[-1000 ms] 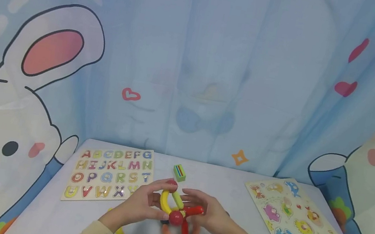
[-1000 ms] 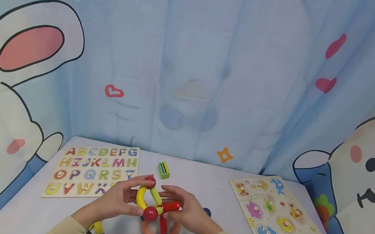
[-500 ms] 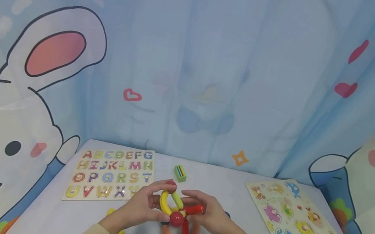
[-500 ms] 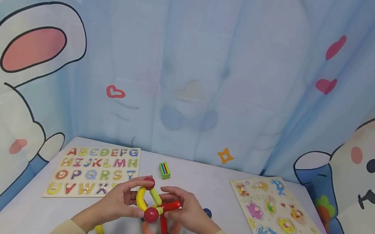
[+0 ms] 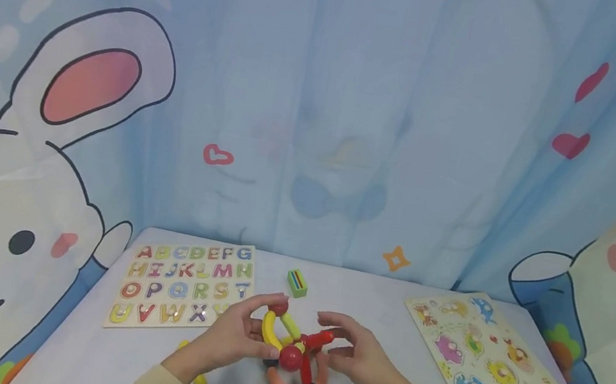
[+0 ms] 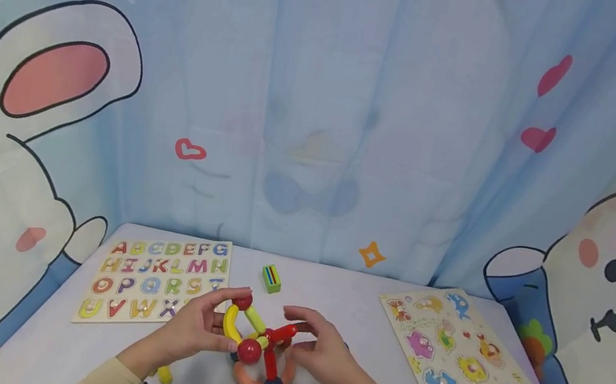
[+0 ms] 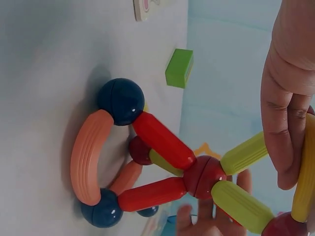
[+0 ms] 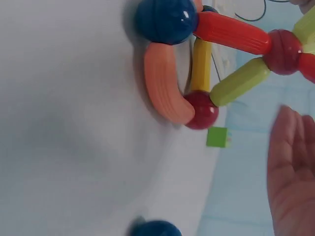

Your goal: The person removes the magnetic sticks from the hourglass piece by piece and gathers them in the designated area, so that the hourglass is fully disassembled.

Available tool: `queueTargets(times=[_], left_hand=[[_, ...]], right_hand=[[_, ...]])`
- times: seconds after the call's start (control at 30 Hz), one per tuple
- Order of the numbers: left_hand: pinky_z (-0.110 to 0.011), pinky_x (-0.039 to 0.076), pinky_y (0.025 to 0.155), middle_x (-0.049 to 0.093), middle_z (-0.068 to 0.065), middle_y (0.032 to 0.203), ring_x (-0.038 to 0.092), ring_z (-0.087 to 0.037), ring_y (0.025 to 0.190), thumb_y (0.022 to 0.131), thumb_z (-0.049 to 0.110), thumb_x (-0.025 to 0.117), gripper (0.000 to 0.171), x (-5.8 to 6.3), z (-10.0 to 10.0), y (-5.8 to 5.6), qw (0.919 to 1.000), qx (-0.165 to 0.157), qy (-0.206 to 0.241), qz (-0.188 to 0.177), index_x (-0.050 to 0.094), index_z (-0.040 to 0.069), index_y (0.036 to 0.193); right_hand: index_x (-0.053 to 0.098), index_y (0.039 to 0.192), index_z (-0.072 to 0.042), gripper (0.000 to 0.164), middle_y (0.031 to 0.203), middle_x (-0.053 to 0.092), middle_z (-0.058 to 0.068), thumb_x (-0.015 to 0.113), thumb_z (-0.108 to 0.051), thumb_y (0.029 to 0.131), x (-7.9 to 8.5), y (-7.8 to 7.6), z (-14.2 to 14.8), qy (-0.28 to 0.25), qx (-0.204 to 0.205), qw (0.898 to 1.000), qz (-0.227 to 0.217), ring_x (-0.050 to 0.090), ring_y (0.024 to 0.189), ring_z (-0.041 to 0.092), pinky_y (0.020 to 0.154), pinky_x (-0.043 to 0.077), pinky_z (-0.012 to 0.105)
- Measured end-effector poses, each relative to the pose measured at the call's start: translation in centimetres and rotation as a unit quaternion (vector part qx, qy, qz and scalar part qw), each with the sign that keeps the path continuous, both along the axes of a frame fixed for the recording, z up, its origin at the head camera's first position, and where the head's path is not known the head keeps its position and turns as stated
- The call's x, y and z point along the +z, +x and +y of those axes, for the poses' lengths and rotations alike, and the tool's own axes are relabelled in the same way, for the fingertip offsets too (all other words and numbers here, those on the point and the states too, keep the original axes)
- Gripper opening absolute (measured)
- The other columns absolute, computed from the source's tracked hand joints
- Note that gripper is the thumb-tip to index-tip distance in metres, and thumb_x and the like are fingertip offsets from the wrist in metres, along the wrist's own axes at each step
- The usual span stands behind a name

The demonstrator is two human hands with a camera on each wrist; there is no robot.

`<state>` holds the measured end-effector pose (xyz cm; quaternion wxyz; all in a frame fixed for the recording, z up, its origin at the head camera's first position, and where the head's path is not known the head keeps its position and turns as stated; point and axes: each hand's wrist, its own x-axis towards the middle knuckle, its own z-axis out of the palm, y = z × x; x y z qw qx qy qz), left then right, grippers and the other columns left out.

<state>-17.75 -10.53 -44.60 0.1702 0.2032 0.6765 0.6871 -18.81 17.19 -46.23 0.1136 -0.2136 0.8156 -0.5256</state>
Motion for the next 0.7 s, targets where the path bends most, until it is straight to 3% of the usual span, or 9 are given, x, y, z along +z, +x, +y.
queueTargets(times=[0.1,0.2,0.37,0.5,0.7], left_hand=[[-0.029,0.058,0.076,0.044,-0.009,0.146,0.068,-0.024,0.088,0.080,0.002,0.082,0.076,0.2,-0.2,0.0,0.9998,0.010,-0.019,0.008,0.049,0.022,0.146],[-0.026,0.056,0.071,0.044,-0.009,0.145,0.067,-0.021,0.082,0.080,0.004,0.083,0.076,0.2,-0.3,0.1,0.9993,0.020,-0.029,0.010,0.050,0.023,0.146],[-0.025,0.056,0.071,0.045,-0.008,0.146,0.066,-0.021,0.082,0.081,0.005,0.083,0.075,0.0,0.0,0.0,0.9996,0.019,-0.021,0.006,0.050,0.023,0.145],[-0.025,0.056,0.070,0.045,-0.008,0.145,0.065,-0.020,0.078,0.080,0.005,0.083,0.075,-0.1,0.3,-0.1,0.9997,0.017,-0.017,0.008,0.050,0.023,0.145],[-0.025,0.056,0.071,0.045,-0.010,0.146,0.067,-0.021,0.081,0.080,0.003,0.082,0.076,-0.1,0.4,0.0,0.9998,0.015,-0.014,0.008,0.050,0.022,0.145]], right_hand=[[0.057,0.133,-0.019,0.050,0.121,0.062,0.004,0.074,-0.008,0.088,1.2,1.6,0.2,0.015,-0.050,0.997,0.049,0.062,0.100,0.020,0.080,0.057,0.032],[0.061,0.127,-0.021,0.043,0.111,0.063,-0.001,0.077,-0.014,0.087,2.3,2.9,-0.3,0.017,-0.057,0.992,0.114,0.064,0.088,0.016,0.072,0.058,0.031],[0.061,0.125,-0.027,0.051,0.109,0.060,-0.008,0.080,-0.006,0.083,3.1,3.7,-1.1,0.017,-0.100,0.971,0.217,0.062,0.080,0.009,0.065,0.058,0.028],[0.062,0.122,-0.027,0.052,0.105,0.062,-0.008,0.077,0.002,0.082,3.2,4.0,-1.0,0.007,-0.127,0.970,0.208,0.062,0.077,0.009,0.064,0.057,0.028],[0.065,0.118,-0.017,0.032,0.101,0.067,0.001,0.072,-0.004,0.090,3.3,5.5,-1.4,-0.036,-0.084,0.982,0.165,0.063,0.077,0.014,0.061,0.058,0.030]])
